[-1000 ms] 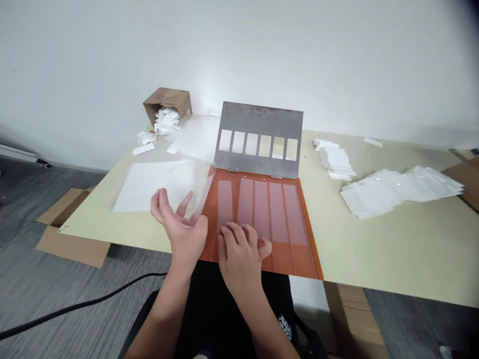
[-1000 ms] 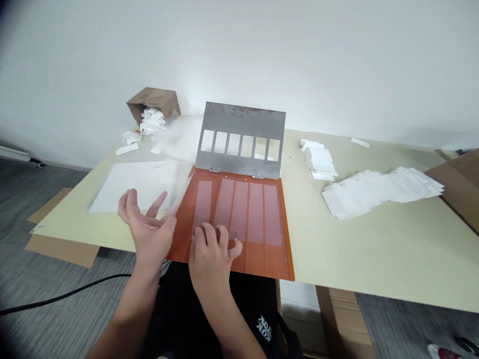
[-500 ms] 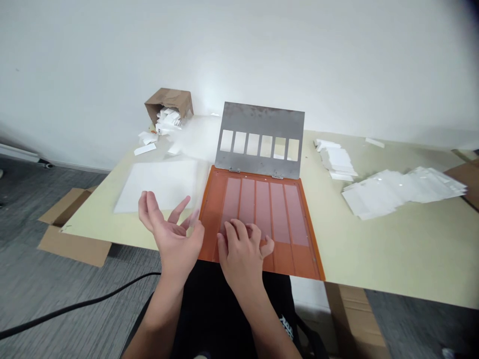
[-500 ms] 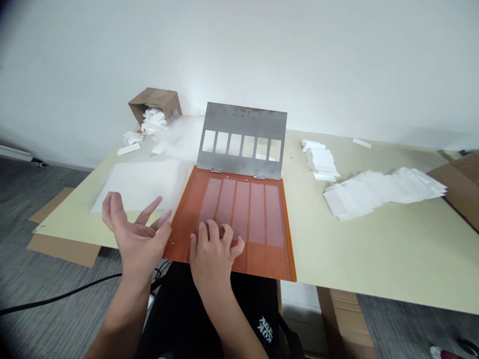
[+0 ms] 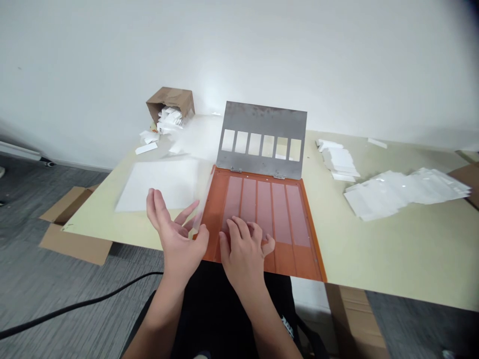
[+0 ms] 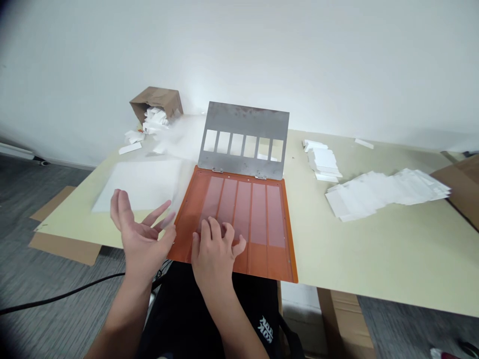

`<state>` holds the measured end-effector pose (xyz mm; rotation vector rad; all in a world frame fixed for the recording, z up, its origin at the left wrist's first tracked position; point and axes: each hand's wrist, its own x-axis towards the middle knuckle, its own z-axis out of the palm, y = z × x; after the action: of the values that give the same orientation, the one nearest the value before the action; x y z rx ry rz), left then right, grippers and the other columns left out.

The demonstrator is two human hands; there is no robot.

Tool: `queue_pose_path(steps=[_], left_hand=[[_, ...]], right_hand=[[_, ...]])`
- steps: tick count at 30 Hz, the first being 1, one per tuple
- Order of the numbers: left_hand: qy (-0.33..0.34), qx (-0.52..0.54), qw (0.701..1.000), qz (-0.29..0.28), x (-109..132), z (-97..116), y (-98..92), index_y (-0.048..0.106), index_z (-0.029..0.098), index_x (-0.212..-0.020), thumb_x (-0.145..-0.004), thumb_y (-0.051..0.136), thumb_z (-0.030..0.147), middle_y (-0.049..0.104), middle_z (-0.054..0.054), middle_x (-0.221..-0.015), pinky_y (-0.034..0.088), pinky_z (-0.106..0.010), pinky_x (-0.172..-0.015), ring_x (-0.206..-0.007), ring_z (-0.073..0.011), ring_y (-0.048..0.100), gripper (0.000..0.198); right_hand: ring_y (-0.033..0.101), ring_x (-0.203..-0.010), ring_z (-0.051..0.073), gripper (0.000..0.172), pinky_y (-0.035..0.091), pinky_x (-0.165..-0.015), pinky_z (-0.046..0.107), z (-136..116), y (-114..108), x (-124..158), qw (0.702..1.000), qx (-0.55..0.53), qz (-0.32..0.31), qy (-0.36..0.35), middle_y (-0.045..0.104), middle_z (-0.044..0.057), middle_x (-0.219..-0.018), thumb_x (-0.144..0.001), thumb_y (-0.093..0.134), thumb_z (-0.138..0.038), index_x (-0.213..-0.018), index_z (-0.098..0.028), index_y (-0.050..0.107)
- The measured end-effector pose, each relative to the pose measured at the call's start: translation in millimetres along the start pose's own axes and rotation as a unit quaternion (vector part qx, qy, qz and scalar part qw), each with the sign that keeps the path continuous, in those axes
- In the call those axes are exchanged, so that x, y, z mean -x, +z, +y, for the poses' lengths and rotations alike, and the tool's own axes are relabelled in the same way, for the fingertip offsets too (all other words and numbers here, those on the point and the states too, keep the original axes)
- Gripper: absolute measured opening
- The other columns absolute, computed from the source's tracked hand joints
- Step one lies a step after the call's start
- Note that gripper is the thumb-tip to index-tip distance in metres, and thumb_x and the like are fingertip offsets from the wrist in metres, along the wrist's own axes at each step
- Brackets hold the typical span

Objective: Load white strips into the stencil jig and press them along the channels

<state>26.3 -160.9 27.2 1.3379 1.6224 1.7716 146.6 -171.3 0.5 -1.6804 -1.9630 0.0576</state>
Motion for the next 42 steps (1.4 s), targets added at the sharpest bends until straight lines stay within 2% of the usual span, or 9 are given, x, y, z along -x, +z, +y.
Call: queue_pose_path(steps=[3, 7, 11, 14, 18, 25, 28, 33, 42], left_hand=[[0.012, 0.001, 0.999, -0.043, 2.5, -0.8, -0.4, 0.013, 0.047, -0.153, -0.069, 0.067, 0.005, -0.014, -0.007, -0.164, 0.06, -0.038, -0.091, -0.116, -0.0273, 0.065, 0.108], [0.031, 0.005, 0.992, -0.118, 4.6, -5.6, -2.2, 0.0, 0.047, -0.153, -0.074, 0.062, 0.003, -0.025, -0.007, -0.162, 0.055, -0.044, -0.099, -0.122, -0.0306, 0.061, 0.11], [0.062, -0.001, 0.986, -0.157, 6.3, -13.1, -4.1, -0.005, 0.045, -0.153, -0.077, 0.062, 0.004, -0.03, -0.008, -0.16, 0.049, -0.05, -0.105, -0.127, -0.0324, 0.057, 0.109], [0.045, 0.004, 0.984, -0.175, 9.5, -16.3, -2.8, -0.005, 0.046, -0.153, -0.079, 0.062, 0.006, -0.032, -0.008, -0.16, 0.055, -0.045, -0.1, -0.128, -0.0326, 0.056, 0.108], [0.037, 0.008, 0.984, -0.172, 12.7, -18.5, 0.8, -0.005, 0.048, -0.153, -0.081, 0.062, 0.006, -0.033, -0.008, -0.159, 0.059, -0.042, -0.094, -0.125, -0.0325, 0.058, 0.106], [0.037, 0.035, 0.986, -0.16, 9.9, -20.6, 0.1, -0.003, 0.049, -0.152, -0.082, 0.064, 0.007, -0.031, -0.005, -0.16, 0.056, -0.046, -0.098, -0.129, -0.0347, 0.055, 0.106], [0.031, 0.038, 0.986, -0.158, 9.6, -20.0, -0.9, -0.003, 0.051, -0.152, -0.082, 0.065, 0.008, -0.032, -0.005, -0.16, 0.055, -0.049, -0.1, -0.128, -0.0356, 0.055, 0.106], [0.033, 0.027, 0.989, -0.142, 7.6, -19.5, -4.1, -0.002, 0.052, -0.151, -0.083, 0.066, 0.01, -0.033, -0.005, -0.159, 0.053, -0.053, -0.101, -0.127, -0.0361, 0.056, 0.105], [0.045, -0.018, 0.99, -0.134, -0.1, -22.8, -16.7, -0.008, 0.049, -0.152, -0.08, 0.071, 0.017, -0.03, -0.008, -0.16, 0.057, -0.05, -0.096, -0.128, -0.0359, 0.055, 0.112]], right_hand=[[0.054, -0.107, 0.027, 0.022, 0.021, -0.094, 0.046, -1.0, -2.3, -1.7, 0.997, -0.072, 0.006, 0.004, 0.071, 0.005, -0.117, -0.097, 0.051, -0.031, -0.11, -0.023, 0.066], [0.059, -0.098, 0.022, 0.022, 0.024, -0.087, 0.04, -2.6, -6.3, -8.0, 0.983, -0.183, 0.002, 0.004, 0.074, 0.002, -0.102, -0.096, 0.054, -0.04, -0.105, -0.025, 0.066], [0.061, -0.092, 0.023, 0.031, 0.026, -0.084, 0.04, -2.7, -8.9, -16.9, 0.98, -0.2, 0.002, 0.015, 0.076, 0.003, -0.092, -0.092, 0.055, -0.052, -0.094, -0.024, 0.069], [0.062, -0.091, 0.024, 0.034, 0.026, -0.084, 0.041, -2.9, -9.0, -21.2, 0.98, -0.2, -0.008, 0.025, 0.076, 0.002, -0.089, -0.089, 0.057, -0.057, -0.088, -0.025, 0.069], [0.061, -0.091, 0.023, 0.026, 0.024, -0.084, 0.041, -4.3, -9.0, -22.9, 0.976, -0.211, -0.029, 0.031, 0.076, -0.001, -0.087, -0.088, 0.061, -0.051, -0.083, -0.026, 0.069], [0.059, -0.09, 0.02, 0.013, 0.023, -0.083, 0.038, -6.1, -13.4, -24.1, 0.961, -0.263, -0.079, 0.041, 0.075, -0.004, -0.088, -0.09, 0.06, -0.034, -0.083, -0.028, 0.069], [0.058, -0.087, 0.018, 0.014, 0.022, -0.082, 0.037, -8.3, -13.5, -25.2, 0.955, -0.28, -0.089, 0.041, 0.075, -0.006, -0.084, -0.09, 0.059, -0.028, -0.08, -0.027, 0.068], [0.058, -0.085, 0.018, 0.018, 0.022, -0.08, 0.036, -12.5, -11.7, -27.5, 0.961, -0.256, -0.09, 0.047, 0.074, -0.003, -0.08, -0.09, 0.056, -0.028, -0.076, -0.024, 0.067], [0.057, -0.081, 0.016, 0.019, 0.021, -0.082, 0.036, -14.7, -10.7, -31.9, 0.961, -0.261, -0.063, 0.058, 0.071, -0.006, -0.076, -0.091, 0.057, -0.029, -0.074, -0.024, 0.064]])
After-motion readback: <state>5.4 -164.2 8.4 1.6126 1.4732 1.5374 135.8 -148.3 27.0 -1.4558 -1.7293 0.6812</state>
